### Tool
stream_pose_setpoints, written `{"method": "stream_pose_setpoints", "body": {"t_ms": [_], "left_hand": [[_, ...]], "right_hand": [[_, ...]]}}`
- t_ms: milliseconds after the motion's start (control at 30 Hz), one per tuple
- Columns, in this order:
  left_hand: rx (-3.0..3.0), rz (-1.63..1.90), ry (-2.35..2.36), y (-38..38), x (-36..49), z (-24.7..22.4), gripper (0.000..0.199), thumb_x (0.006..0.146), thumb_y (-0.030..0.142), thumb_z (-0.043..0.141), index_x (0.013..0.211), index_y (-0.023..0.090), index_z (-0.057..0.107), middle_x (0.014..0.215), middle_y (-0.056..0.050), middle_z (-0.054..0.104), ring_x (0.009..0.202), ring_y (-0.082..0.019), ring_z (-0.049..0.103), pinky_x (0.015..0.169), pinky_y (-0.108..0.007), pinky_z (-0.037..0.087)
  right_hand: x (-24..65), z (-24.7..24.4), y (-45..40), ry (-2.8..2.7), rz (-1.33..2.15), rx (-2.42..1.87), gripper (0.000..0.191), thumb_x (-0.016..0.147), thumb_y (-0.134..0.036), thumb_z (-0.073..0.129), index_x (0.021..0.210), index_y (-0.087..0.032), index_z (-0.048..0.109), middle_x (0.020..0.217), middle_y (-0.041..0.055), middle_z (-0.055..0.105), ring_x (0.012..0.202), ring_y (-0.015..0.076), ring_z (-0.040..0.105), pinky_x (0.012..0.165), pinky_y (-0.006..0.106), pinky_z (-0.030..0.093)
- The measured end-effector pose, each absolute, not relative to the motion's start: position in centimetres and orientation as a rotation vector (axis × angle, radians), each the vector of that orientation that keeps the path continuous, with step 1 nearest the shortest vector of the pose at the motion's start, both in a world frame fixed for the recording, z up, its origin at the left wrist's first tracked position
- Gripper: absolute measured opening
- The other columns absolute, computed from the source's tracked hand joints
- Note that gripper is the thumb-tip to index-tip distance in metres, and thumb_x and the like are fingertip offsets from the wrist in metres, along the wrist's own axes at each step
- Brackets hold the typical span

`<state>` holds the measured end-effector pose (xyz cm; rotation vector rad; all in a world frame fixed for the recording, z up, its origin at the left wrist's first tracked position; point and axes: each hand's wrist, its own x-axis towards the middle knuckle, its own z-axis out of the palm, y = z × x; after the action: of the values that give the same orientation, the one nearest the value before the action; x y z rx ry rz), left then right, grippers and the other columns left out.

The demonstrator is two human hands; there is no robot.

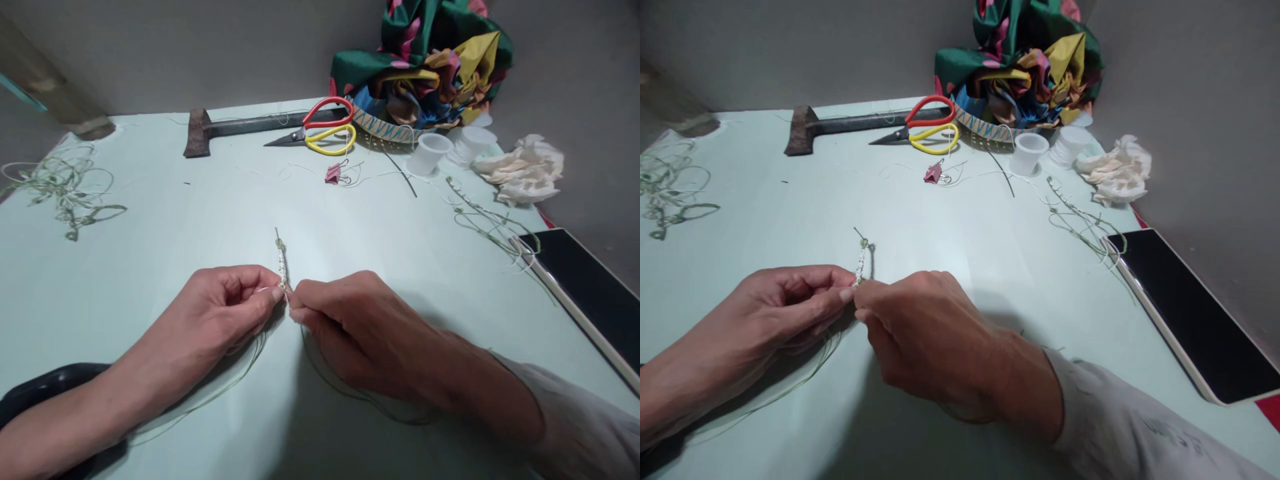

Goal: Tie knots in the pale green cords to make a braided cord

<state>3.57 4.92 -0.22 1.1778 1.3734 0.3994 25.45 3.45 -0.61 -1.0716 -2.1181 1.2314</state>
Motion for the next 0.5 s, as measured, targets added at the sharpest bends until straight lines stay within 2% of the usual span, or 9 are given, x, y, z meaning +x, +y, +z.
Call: {"method": "stream_pose_setpoints", "body": {"t_ms": [67, 133, 200, 267, 300, 400, 500], "left_hand": [[1.142, 0.398, 1.332, 4.9, 3.1, -0.4, 0.040, 0.077, 0.054, 0.086, 0.069, 0.022, 0.065, 0.060, 0.006, 0.038, 0.056, -0.010, 0.024, 0.047, -0.021, 0.021], [1.123, 0.407, 1.291, 4.8, 2.8, -0.6, 0.038, 0.079, 0.054, 0.087, 0.073, 0.022, 0.068, 0.062, 0.006, 0.040, 0.058, -0.011, 0.025, 0.048, -0.023, 0.020], [1.121, 0.421, 1.268, 4.8, 2.7, -0.8, 0.037, 0.083, 0.056, 0.085, 0.078, 0.022, 0.071, 0.065, 0.005, 0.042, 0.059, -0.012, 0.026, 0.050, -0.024, 0.019], [1.118, 0.425, 1.261, 4.8, 2.8, -0.9, 0.038, 0.085, 0.058, 0.084, 0.080, 0.022, 0.072, 0.066, 0.005, 0.042, 0.060, -0.012, 0.025, 0.051, -0.026, 0.017], [1.119, 0.424, 1.264, 4.8, 2.8, -0.9, 0.040, 0.086, 0.060, 0.083, 0.080, 0.022, 0.071, 0.066, 0.005, 0.041, 0.061, -0.013, 0.025, 0.052, -0.026, 0.017], [1.147, 0.416, 1.270, 4.8, 2.9, -0.8, 0.044, 0.087, 0.064, 0.082, 0.079, 0.022, 0.070, 0.066, 0.004, 0.042, 0.061, -0.014, 0.028, 0.053, -0.027, 0.020], [1.168, 0.422, 1.270, 4.6, 3.0, -0.8, 0.046, 0.088, 0.066, 0.081, 0.079, 0.022, 0.071, 0.066, 0.003, 0.045, 0.062, -0.014, 0.034, 0.054, -0.027, 0.022]], "right_hand": [[25.7, 0.0, 3.8, -2.140, 1.261, -1.029, 0.032, 0.099, -0.016, 0.051, 0.072, -0.025, 0.037, 0.062, -0.0086, 0.037, 0.059, 0.0107, 0.029, 0.060, 0.030, 0.026], [26.0, 0.6, 4.3, -2.079, 1.307, -1.097, 0.028, 0.106, -0.020, 0.047, 0.078, -0.024, 0.049, 0.064, -0.0080, 0.053, 0.054, 0.0082, 0.043, 0.059, 0.027, 0.033], [26.1, 1.2, 4.8, -1.920, 1.433, -1.294, 0.017, 0.106, -0.019, 0.046, 0.097, -0.023, 0.060, 0.068, -0.0078, 0.066, 0.049, 0.0081, 0.055, 0.058, 0.025, 0.041], [25.9, 1.4, 5.1, -1.764, 1.650, -1.449, 0.016, 0.105, -0.018, 0.050, 0.114, -0.024, 0.062, 0.067, -0.0094, 0.069, 0.044, 0.0087, 0.058, 0.055, 0.023, 0.046], [25.7, 1.4, 5.2, -1.715, 1.767, -1.464, 0.015, 0.105, -0.019, 0.053, 0.115, -0.024, 0.062, 0.066, -0.0098, 0.069, 0.044, 0.0084, 0.059, 0.054, 0.022, 0.047], [25.1, 0.9, 5.3, -1.660, 1.966, -1.366, 0.005, 0.104, -0.020, 0.057, 0.106, -0.022, 0.062, 0.064, -0.0092, 0.070, 0.043, 0.0054, 0.057, 0.050, 0.018, 0.042], [24.8, 0.3, 5.1, -1.667, 1.932, -1.333, 0.010, 0.102, -0.020, 0.059, 0.093, -0.021, 0.064, 0.065, -0.0077, 0.072, 0.042, 0.0038, 0.054, 0.048, 0.017, 0.040]]}}
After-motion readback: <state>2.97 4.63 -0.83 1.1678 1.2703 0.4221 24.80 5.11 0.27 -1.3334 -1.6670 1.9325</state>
